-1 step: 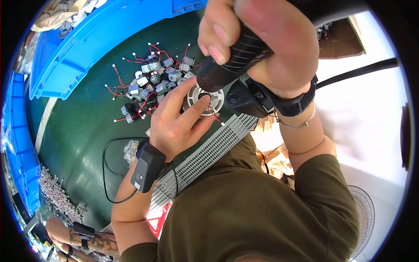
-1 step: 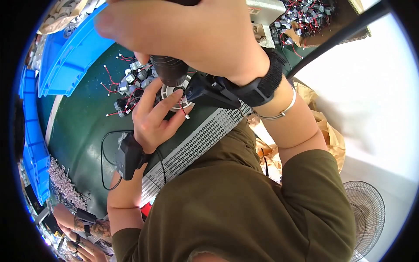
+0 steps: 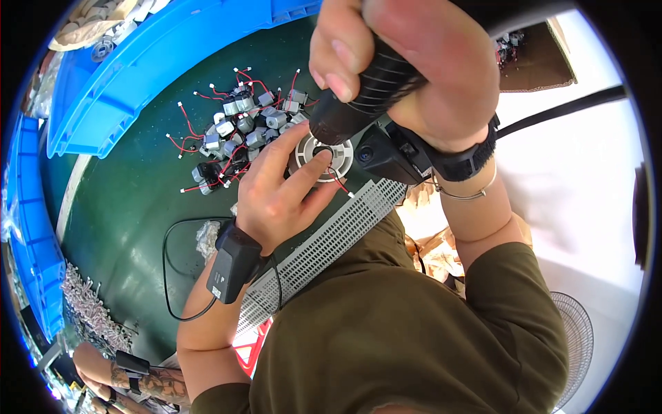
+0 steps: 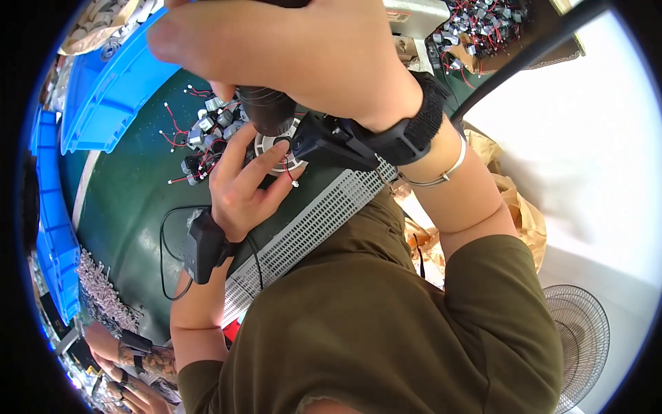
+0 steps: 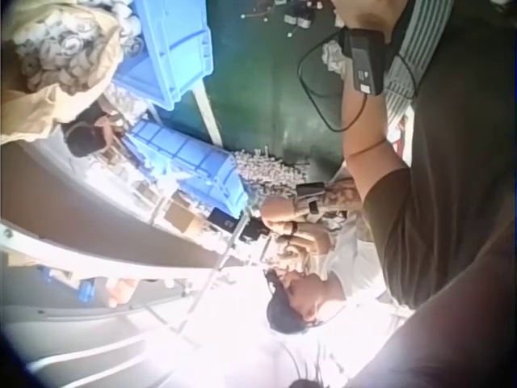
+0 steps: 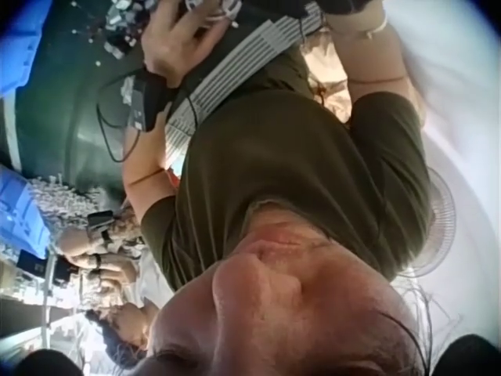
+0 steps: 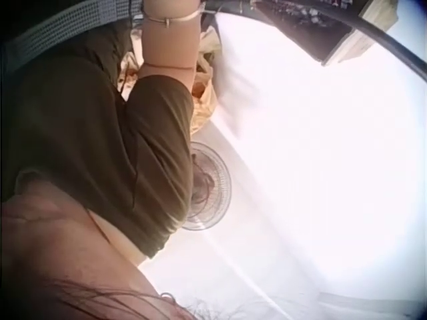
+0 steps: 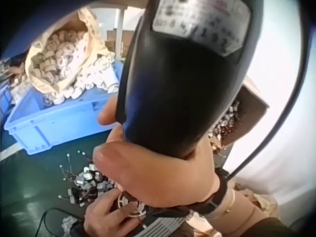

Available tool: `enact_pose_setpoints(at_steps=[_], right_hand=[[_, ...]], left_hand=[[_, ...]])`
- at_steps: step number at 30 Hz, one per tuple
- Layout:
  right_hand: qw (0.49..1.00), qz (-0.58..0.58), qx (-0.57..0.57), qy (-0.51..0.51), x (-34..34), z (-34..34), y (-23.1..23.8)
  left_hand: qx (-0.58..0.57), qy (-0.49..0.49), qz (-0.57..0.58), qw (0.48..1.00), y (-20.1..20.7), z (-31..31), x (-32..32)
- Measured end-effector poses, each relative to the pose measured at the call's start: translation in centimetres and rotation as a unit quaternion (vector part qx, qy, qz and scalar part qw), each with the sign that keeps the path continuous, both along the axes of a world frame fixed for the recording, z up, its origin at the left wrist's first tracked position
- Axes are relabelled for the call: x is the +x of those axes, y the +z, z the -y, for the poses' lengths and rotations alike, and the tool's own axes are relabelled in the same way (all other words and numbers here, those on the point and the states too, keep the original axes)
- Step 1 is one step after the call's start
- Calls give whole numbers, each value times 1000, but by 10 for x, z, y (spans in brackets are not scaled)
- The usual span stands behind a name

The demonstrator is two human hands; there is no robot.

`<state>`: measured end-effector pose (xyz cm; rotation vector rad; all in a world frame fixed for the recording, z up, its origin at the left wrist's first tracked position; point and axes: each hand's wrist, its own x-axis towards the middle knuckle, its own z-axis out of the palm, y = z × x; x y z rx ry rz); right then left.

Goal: The person assembles a motor into a plastic housing by hand and secures it by driving a screw with a power screwdriver. This process is repeated multiple times with additional motors, housings, and screws.

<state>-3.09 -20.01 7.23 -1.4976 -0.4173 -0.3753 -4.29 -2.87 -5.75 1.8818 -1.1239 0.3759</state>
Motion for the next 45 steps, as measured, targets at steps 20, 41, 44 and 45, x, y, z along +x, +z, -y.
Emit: enact_pose_setpoints(at_steps=[20, 41, 44, 45], right_hand=[[995, -40, 55, 68, 1, 2, -2], [979, -158, 27, -125, -10, -23, 10], [986, -109, 20, -122, -6, -18, 2], [989, 56, -97, -99, -3, -11, -2]], left_hand=[[5, -3, -3, 1000, 0, 0, 2], [3, -6, -7, 1000, 2, -3, 2], [0, -12, -13, 1000, 3, -2, 2], [-1, -18, -11, 1000, 4, -2, 3]])
